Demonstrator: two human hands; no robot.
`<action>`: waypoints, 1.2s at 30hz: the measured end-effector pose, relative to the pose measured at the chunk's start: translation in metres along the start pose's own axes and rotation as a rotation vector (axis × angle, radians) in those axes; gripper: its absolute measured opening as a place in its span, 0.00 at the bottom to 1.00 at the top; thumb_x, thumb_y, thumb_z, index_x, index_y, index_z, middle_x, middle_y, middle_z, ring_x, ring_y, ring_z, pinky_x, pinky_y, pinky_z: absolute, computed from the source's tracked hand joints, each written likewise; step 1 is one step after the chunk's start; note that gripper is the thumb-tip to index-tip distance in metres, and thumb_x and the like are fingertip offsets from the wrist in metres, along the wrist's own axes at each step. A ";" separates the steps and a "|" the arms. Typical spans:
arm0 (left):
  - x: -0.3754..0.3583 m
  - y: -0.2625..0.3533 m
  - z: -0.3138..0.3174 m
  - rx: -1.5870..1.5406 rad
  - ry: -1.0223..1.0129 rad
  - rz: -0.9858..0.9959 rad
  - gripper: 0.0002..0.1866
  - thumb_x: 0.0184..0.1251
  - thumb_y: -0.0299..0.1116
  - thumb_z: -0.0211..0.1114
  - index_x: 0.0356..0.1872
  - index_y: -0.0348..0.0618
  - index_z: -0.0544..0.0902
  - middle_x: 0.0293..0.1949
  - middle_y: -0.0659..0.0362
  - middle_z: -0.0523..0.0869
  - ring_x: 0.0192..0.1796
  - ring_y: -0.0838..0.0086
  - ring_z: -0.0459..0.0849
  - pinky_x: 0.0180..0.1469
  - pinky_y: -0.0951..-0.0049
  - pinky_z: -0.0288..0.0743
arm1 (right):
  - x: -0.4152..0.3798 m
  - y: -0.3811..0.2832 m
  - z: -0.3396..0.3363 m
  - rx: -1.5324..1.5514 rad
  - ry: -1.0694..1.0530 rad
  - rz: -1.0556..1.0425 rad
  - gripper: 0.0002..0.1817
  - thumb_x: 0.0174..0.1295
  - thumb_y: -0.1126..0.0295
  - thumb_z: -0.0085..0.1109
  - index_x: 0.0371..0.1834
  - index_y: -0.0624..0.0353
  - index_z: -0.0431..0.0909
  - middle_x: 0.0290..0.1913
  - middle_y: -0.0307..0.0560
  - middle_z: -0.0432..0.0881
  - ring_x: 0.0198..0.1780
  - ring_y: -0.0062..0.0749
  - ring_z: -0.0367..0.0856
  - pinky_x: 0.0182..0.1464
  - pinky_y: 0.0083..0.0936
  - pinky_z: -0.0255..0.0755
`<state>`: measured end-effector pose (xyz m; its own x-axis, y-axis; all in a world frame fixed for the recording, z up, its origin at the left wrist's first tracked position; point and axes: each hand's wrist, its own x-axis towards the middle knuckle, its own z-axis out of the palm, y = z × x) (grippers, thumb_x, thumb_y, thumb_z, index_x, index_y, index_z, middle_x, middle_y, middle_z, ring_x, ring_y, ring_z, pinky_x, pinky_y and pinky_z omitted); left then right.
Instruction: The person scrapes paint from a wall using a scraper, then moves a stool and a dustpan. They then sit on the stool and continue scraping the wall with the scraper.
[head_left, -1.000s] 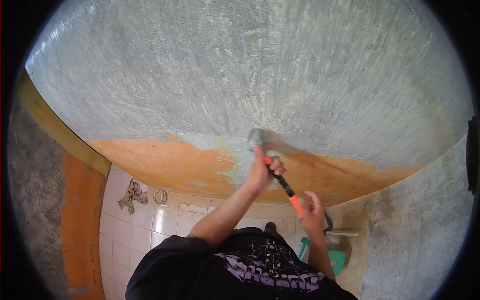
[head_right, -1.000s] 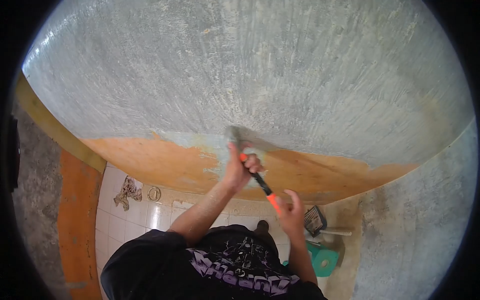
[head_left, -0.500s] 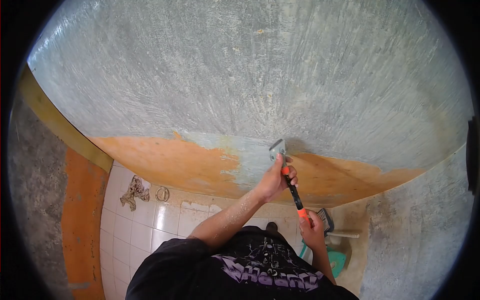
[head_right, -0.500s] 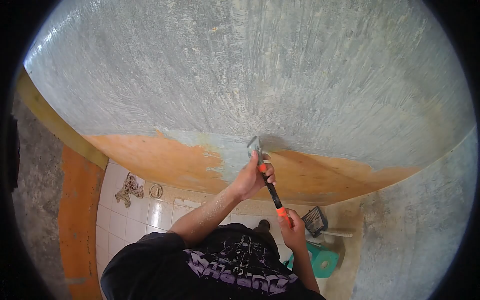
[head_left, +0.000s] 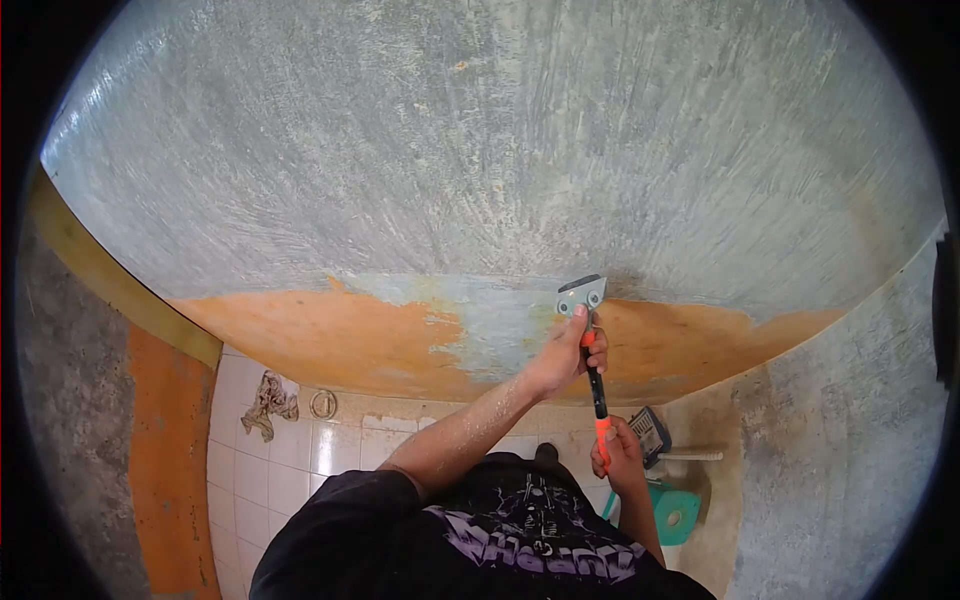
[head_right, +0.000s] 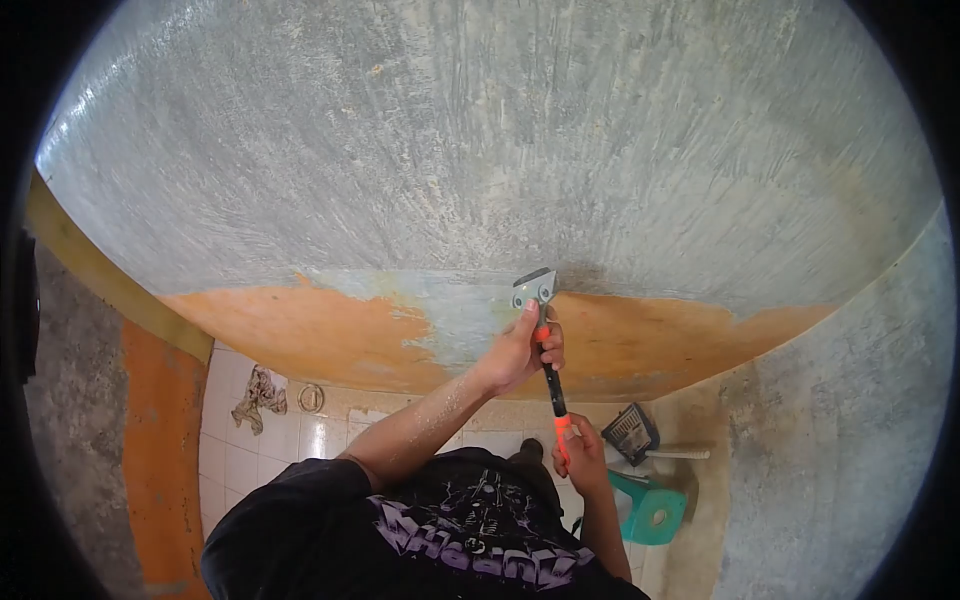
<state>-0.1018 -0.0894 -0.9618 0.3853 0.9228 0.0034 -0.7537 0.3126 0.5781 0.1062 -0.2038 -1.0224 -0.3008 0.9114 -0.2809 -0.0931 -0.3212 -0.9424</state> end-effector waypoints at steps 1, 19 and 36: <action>0.004 -0.004 0.001 0.011 -0.029 0.002 0.21 0.83 0.56 0.38 0.44 0.49 0.68 0.29 0.63 0.67 0.31 0.73 0.68 0.43 0.64 0.71 | -0.001 -0.003 -0.006 0.008 0.027 0.013 0.16 0.77 0.60 0.47 0.61 0.55 0.70 0.19 0.39 0.69 0.14 0.19 0.62 0.18 0.20 0.58; 0.033 -0.020 0.006 0.028 0.003 0.113 0.23 0.81 0.59 0.39 0.50 0.50 0.66 0.28 0.63 0.66 0.33 0.71 0.69 0.46 0.62 0.71 | 0.027 -0.020 -0.052 -0.039 0.064 -0.008 0.18 0.74 0.63 0.55 0.60 0.61 0.75 0.21 0.32 0.69 0.18 0.13 0.65 0.19 0.14 0.59; 0.041 -0.023 0.026 -0.032 0.133 0.269 0.26 0.79 0.63 0.36 0.52 0.51 0.66 0.26 0.64 0.63 0.30 0.72 0.65 0.45 0.63 0.68 | 0.039 -0.070 -0.081 -0.319 -0.017 -0.148 0.19 0.74 0.61 0.57 0.57 0.65 0.78 0.24 0.29 0.70 0.22 0.11 0.64 0.24 0.15 0.58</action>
<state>-0.0544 -0.0648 -0.9537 0.0977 0.9942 0.0446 -0.8366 0.0577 0.5448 0.1781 -0.1245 -0.9822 -0.3222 0.9368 -0.1363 0.1632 -0.0869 -0.9828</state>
